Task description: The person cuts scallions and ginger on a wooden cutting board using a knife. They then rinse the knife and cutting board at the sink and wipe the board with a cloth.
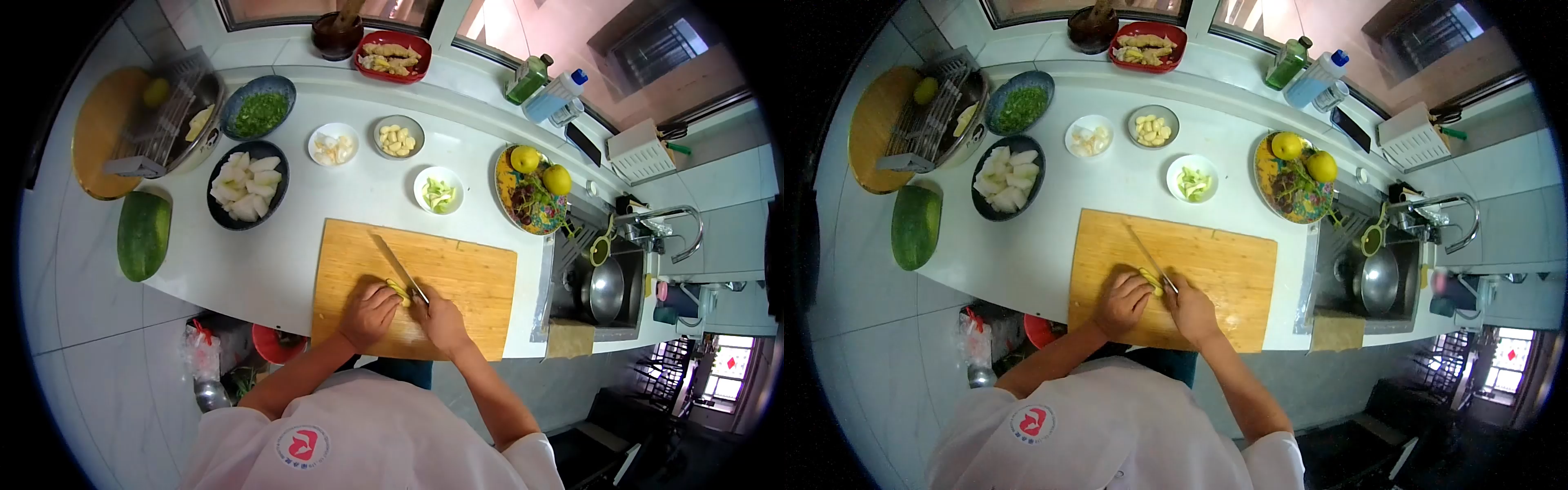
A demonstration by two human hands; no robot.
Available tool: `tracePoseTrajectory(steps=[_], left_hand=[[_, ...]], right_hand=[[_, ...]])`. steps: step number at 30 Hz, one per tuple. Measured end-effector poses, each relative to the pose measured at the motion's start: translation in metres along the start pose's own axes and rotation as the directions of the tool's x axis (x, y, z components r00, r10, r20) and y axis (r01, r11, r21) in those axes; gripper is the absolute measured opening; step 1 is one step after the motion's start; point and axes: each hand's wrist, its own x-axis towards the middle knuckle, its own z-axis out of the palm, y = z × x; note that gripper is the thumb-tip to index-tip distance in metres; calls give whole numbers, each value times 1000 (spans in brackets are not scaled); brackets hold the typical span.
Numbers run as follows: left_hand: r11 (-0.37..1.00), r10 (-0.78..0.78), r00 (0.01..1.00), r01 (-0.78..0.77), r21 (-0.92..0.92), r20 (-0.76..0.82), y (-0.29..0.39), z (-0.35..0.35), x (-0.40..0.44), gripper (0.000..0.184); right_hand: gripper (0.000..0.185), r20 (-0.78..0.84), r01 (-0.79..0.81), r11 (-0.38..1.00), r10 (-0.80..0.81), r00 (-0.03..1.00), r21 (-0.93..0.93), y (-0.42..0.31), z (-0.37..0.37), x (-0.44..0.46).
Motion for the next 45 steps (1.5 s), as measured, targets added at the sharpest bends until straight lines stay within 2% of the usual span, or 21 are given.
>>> tracePoseTrajectory(steps=[1, 3, 7, 9, 12, 16, 19, 21, 24, 28, 30, 34, 40, 43, 45], left_hand=[[1000, 0, 1000, 0, 6, -7, 0, -1, 2, 16], [998, -51, 999, 52, -37, 8, 3, -4, 0, 15], [996, -77, 997, 77, -38, 4, -1, 6, -7, 15], [1000, 1, 1000, -1, 11, -6, -4, 6, -6, 15], [999, 16, 1000, -16, 34, -8, -2, 1, -3, 15], [1000, -25, 1000, 25, -11, 1, 4, -2, -1, 14], [999, 28, 1000, -28, 21, -2, 1, -1, 1, 15], [1000, 3, 1000, -3, -12, -26, 3, -2, 1, 16], [999, -2, 1000, 3, 50, -12, 4, -4, -1, 16], [998, -7, 1000, 7, 63, 3, 4, -8, -1, 16], [997, -29, 1000, 30, 70, -5, 3, -4, -2, 16], [998, -16, 1000, 16, 68, -7, 2, -4, -2, 17], [993, 38, 999, -34, 117, -28, 1, -6, 1, 17], [995, 16, 1000, -14, 102, -22, 5, -8, 1, 17], [996, 13, 999, -10, 89, -32, 3, -5, -1, 14]], right_hand=[[35, -1, 8, 1000, -8, 1000, -2, -1, -4, -2], [21, 71, -50, 981, 64, 995, -185, -6, -14, -20], [21, 88, -49, 956, 78, 993, -289, -17, -30, -54], [22, 97, -55, 958, 86, 992, -282, -19, -34, -60], [26, 132, -47, 941, 96, 987, -334, -14, -28, -56], [30, 118, -32, 960, 67, 991, -278, -14, -13, -31], [35, 105, 21, 968, 6, 994, -248, -15, -1, -12], [34, 35, 38, 986, -33, 999, -159, -14, 3, -10], [33, -17, -11, 995, 10, 1000, -96, -9, 0, -8], [31, 57, -54, 980, 66, 996, -192, -18, -19, -33], [22, 80, -111, 967, 133, 988, -227, -20, -25, -49], [22, 122, -145, 952, 183, 975, -271, -20, -31, -66], [23, 86, -45, 961, 71, 994, -272, -10, -19, -56], [28, 115, -48, 971, 76, 990, -234, -11, -3, -32], [36, 73, 7, 976, 9, 997, -219, -9, 9, -21]])
